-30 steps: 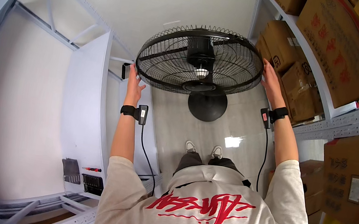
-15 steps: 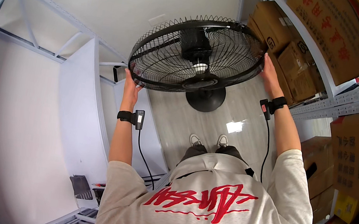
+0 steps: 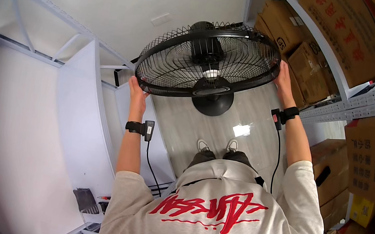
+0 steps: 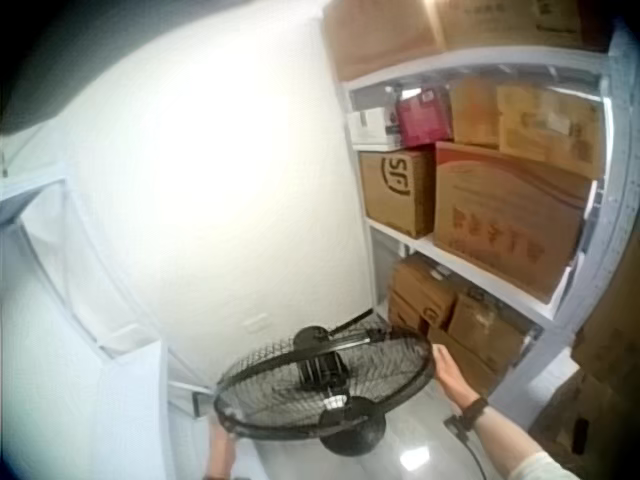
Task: The person disassembles a standing fan by removing the front grille, the fan blades, and the rear grille using a screwdriver. They then remove the central hub cap and proceed to unscrew the motor housing from the stand.
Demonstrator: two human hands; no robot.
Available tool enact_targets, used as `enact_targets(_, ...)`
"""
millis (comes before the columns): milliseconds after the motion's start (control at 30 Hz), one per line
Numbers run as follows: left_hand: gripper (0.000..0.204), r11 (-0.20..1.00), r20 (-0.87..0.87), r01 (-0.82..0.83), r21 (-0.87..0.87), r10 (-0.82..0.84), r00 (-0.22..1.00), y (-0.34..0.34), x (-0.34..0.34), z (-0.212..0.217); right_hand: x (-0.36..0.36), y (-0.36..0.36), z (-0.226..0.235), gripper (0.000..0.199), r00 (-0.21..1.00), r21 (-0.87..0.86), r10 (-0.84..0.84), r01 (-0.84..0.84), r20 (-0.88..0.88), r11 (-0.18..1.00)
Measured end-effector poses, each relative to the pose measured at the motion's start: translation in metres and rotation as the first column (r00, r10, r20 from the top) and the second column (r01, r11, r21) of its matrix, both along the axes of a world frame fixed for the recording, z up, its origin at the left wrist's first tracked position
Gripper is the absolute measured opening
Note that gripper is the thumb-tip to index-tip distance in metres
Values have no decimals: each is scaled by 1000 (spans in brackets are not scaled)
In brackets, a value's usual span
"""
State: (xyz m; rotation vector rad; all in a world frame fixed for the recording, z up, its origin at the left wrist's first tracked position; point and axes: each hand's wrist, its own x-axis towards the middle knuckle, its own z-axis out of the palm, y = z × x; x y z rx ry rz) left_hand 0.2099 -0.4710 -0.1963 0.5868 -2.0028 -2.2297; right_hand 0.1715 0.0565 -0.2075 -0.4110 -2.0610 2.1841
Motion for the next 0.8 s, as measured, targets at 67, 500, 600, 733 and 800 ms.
enact_targets(67,57,999,-6,-48,-10,48,999,5,3,2,2,0,-1,49,999,-2,12,-12,-35,1000)
enact_targets(500,54,973,-15,-223,63,224,974,18,24,1,0,-1,-18,43,997,-36,-60,58,-41,998)
enact_targets(600,53,974,20,-212,77,211,977,17,24,3,5,-6,-24,41,983,-16,-145,144,-113,989)
enact_targets(733,58,983,32,-137,124,134,990,3,21,-4,11,-16,-22,40,973,170,-194,214,-125,962)
enact_targets(800,61,979,34,-143,144,140,990,-1,17,-6,14,-24,-17,38,949,152,-237,271,-210,950)
